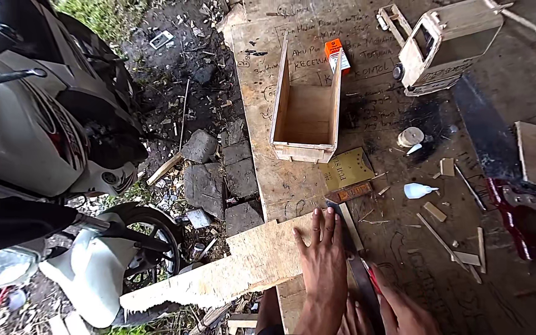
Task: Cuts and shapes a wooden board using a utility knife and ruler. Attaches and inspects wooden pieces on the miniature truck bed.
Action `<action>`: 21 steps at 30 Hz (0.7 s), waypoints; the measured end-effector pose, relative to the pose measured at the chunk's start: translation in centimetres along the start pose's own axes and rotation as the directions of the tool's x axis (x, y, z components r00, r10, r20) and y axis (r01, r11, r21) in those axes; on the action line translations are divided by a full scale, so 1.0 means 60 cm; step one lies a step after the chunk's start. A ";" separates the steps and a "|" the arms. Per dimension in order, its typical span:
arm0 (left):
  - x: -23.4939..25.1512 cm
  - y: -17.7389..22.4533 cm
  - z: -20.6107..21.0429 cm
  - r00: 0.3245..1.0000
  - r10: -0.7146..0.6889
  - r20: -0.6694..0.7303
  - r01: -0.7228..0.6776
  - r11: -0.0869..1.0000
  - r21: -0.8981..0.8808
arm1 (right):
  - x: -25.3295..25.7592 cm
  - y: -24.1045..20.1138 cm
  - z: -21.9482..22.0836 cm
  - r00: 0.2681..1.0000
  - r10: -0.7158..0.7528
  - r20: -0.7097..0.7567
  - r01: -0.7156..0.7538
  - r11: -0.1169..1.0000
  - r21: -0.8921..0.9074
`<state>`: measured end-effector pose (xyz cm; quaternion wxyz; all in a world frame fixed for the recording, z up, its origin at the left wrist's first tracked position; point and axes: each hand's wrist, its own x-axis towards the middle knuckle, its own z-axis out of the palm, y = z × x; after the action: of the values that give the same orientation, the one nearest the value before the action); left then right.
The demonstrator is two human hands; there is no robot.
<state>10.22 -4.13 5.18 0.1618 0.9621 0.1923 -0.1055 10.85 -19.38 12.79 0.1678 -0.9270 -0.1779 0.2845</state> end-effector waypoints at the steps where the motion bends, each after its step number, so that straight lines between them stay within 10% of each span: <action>1: -0.002 0.000 -0.001 1.000 0.005 0.004 -0.004 1.000 -0.003 | -0.006 0.007 0.002 0.999 -0.010 -0.040 0.012 0.998 0.054; 6: 0.001 -0.012 -0.009 0.999 0.018 0.050 -0.015 0.998 -0.069 | -0.004 0.012 0.028 0.985 0.111 -0.136 -0.069 0.958 0.278; 21: 0.001 -0.103 0.039 0.964 0.215 -0.154 -0.239 0.959 -0.156 | 0.109 0.050 -0.009 0.910 0.068 -0.408 -0.036 0.996 0.084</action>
<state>7.45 0.48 1.29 0.2422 0.9651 0.0994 -0.0035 16.94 -19.37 8.93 0.2283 -0.9635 -0.1031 0.0944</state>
